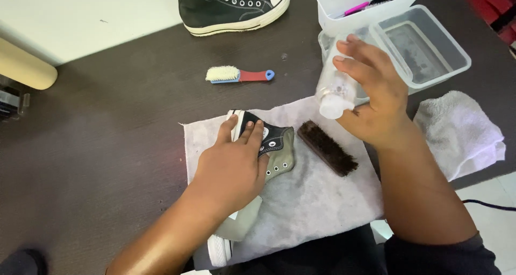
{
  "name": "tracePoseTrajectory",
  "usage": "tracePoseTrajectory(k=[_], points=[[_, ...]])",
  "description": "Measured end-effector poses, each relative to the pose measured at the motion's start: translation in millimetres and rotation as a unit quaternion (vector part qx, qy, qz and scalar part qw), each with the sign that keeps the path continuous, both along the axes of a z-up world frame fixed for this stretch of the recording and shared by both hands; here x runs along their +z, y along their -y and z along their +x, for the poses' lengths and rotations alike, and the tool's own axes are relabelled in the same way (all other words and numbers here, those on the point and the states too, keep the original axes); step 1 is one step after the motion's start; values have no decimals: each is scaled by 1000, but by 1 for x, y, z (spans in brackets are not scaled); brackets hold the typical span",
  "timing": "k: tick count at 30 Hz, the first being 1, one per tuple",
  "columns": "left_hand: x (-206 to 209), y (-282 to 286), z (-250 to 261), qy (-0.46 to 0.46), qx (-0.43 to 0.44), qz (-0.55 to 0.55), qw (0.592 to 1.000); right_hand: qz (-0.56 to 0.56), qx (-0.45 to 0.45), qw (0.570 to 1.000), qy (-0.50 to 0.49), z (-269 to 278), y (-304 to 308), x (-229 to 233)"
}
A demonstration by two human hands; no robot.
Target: The person scrubs a black high-top sneaker with a brush, applies liquid from a bottle, and continues scrubbing the upper and toe areas. The shoe is repositioned during the process, and a cloth is used to wipe the surface.
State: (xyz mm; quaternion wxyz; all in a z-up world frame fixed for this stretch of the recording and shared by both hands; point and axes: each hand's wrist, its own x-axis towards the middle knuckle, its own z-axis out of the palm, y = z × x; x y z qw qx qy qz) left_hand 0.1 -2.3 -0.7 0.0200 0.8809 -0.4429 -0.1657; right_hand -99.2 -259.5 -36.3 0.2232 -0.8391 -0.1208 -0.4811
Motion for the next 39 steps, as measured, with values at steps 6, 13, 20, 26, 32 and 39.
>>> tracePoseTrajectory(k=[6,13,20,26,32,39], points=[[0,0,1,-9,-4,2,1000,170,-32,979,-111,9,-20,3],[14,2,1,-15,-6,5,1000,334,-59,911,-235,49,-28,-6],[41,6,-4,2,-44,57,997,320,-153,889,-290,60,-36,1],[40,6,-3,3,-42,58,997,305,-164,879,-327,59,-40,14],[36,5,-3,6,-46,59,997,276,-166,864,-386,42,-45,33],[39,4,-3,4,-45,50,998,170,-228,870,-404,17,-28,20]])
